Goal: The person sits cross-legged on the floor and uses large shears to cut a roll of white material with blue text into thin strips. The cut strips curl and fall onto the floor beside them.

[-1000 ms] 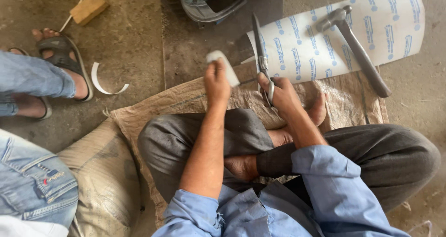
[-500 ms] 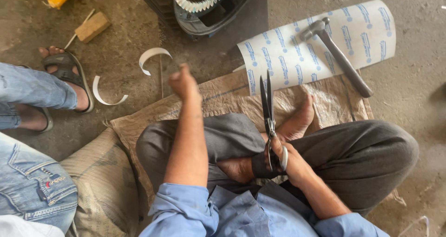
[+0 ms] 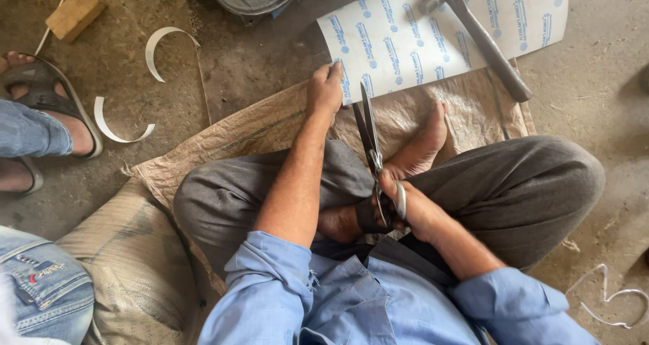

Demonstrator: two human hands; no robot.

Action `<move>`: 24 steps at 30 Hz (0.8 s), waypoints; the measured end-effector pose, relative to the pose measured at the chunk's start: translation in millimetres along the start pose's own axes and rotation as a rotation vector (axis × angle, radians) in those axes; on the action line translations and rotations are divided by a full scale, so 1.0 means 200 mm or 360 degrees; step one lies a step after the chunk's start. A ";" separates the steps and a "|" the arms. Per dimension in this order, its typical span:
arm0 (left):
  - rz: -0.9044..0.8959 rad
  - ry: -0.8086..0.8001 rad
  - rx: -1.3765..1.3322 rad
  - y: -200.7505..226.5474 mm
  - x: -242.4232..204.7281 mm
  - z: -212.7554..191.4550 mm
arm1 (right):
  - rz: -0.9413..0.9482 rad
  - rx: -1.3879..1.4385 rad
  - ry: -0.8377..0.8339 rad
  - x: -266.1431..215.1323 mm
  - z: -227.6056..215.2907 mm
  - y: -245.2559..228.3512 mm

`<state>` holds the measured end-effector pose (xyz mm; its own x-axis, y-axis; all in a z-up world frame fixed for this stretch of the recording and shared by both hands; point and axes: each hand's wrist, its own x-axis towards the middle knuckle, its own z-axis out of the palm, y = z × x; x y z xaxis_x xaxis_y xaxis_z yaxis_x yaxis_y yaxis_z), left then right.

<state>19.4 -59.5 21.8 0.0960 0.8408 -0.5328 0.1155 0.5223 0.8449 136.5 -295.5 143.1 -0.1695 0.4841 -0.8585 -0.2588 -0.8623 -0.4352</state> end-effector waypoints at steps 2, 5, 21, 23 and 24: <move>-0.0038 -0.0073 -0.0039 0.03 -0.01 -0.02 | -0.0068 -0.0114 0.0047 0.07 0.02 -0.07; -0.0016 -0.0070 0.0100 0.04 -0.01 -0.04 | -0.0142 -0.0312 0.0043 0.15 0.04 -0.14; -0.0066 -0.0061 0.0050 -0.01 0.00 -0.04 | -0.0167 -0.0558 0.0222 0.23 0.06 -0.22; -0.0141 -0.0061 -0.0007 -0.01 0.00 -0.04 | -0.0171 -0.0545 0.0250 0.23 0.07 -0.22; -0.0176 -0.0061 -0.0036 0.00 0.00 -0.04 | -0.0176 -0.0510 0.0266 0.23 0.07 -0.21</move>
<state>11.4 -59.2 21.7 0.1218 0.7718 -0.6241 0.1054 0.6151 0.7813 126.9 -233.9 125.5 0.0073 0.5686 -0.8226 0.0481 -0.8219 -0.5676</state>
